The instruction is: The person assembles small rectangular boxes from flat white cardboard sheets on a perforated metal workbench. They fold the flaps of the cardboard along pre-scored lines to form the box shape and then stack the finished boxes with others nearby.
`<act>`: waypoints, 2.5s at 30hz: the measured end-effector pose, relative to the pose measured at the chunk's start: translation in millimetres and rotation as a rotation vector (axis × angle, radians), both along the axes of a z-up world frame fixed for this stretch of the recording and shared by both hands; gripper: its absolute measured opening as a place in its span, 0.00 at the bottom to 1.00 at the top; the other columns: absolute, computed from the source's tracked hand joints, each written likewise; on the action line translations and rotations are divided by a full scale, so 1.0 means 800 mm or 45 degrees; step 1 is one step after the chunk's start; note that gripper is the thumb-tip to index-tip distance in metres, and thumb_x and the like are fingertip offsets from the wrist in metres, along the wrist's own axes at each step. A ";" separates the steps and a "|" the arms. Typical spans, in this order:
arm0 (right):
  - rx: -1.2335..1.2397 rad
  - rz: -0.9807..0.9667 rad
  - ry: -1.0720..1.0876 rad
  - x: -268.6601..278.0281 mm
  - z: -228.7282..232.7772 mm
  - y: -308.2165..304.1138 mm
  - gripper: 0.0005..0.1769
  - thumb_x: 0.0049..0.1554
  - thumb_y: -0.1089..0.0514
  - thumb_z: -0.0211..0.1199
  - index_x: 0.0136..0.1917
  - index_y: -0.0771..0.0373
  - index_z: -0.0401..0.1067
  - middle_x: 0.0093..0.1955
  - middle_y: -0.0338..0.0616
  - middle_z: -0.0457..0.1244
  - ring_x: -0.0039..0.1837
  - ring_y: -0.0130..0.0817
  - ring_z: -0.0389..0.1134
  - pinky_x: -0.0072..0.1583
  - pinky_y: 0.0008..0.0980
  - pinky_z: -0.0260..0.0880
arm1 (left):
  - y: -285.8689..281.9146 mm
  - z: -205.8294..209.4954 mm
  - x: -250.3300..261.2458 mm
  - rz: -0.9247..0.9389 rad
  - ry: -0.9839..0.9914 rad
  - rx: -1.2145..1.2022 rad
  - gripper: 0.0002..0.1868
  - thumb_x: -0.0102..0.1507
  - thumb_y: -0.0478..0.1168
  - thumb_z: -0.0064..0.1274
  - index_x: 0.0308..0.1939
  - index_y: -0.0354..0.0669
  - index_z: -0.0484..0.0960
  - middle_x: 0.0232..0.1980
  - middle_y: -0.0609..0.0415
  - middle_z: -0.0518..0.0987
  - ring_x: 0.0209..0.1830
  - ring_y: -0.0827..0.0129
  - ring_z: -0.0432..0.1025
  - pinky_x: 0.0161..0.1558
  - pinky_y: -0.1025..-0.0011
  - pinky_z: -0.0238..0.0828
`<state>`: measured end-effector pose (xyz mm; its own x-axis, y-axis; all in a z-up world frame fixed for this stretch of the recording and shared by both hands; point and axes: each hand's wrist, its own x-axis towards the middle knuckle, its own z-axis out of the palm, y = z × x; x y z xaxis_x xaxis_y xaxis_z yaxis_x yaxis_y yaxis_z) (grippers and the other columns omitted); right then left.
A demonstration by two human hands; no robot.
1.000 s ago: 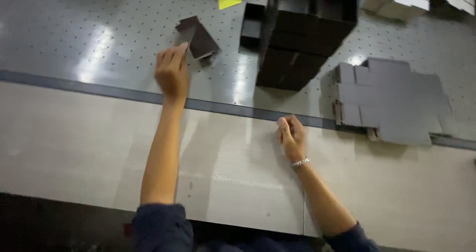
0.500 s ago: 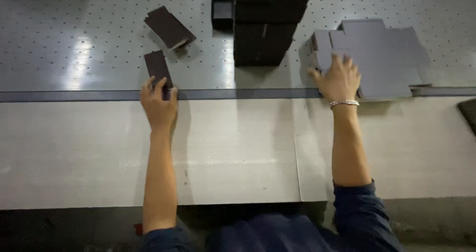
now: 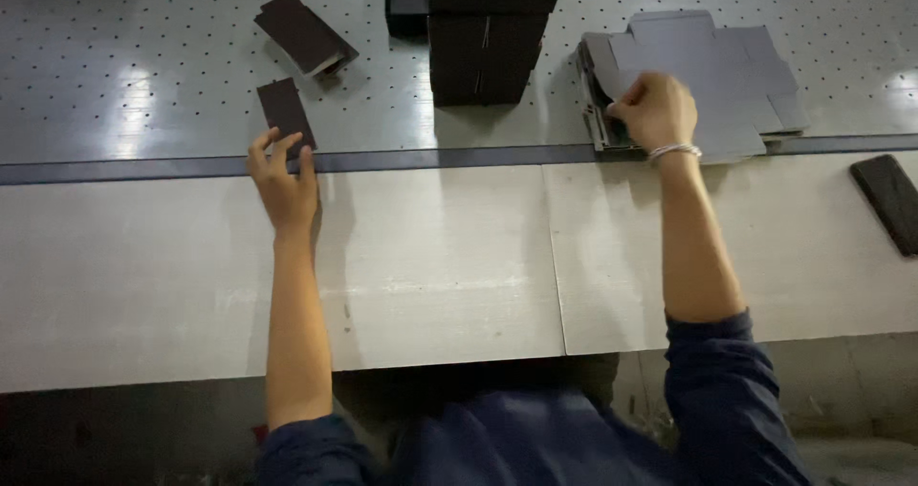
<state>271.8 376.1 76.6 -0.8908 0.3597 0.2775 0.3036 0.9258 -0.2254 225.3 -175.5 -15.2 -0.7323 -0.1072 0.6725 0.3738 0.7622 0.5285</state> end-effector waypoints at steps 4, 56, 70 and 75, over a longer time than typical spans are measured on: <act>-0.272 0.141 0.104 0.020 0.026 0.032 0.14 0.51 0.53 0.76 0.51 0.55 0.81 0.39 0.52 0.69 0.48 0.59 0.72 0.49 0.52 0.72 | 0.010 0.024 0.007 -0.015 0.081 0.038 0.18 0.74 0.57 0.47 0.51 0.49 0.82 0.61 0.55 0.69 0.63 0.57 0.66 0.62 0.55 0.61; 0.080 1.158 -0.246 0.277 -0.044 -0.166 0.65 0.36 0.11 0.62 0.76 0.49 0.63 0.66 0.36 0.54 0.70 0.39 0.49 0.69 0.42 0.48 | 0.138 0.005 0.251 -0.817 -0.387 -0.681 0.23 0.64 0.40 0.56 0.64 0.57 0.78 0.59 0.62 0.73 0.56 0.63 0.69 0.53 0.61 0.70; -0.013 1.062 0.073 0.256 -0.083 -0.155 0.26 0.51 0.66 0.55 0.62 0.52 0.77 0.58 0.34 0.62 0.62 0.33 0.63 0.58 0.32 0.60 | 0.141 0.025 0.261 -0.770 -0.483 -0.642 0.24 0.64 0.38 0.50 0.65 0.59 0.77 0.56 0.64 0.72 0.55 0.64 0.69 0.53 0.63 0.68; -0.049 1.066 0.131 0.255 -0.086 -0.156 0.18 0.55 0.63 0.61 0.57 0.48 0.79 0.52 0.30 0.65 0.58 0.31 0.63 0.56 0.30 0.61 | 0.140 0.014 0.261 -0.748 -0.480 -0.644 0.22 0.66 0.40 0.50 0.64 0.58 0.78 0.56 0.64 0.73 0.54 0.65 0.70 0.53 0.64 0.69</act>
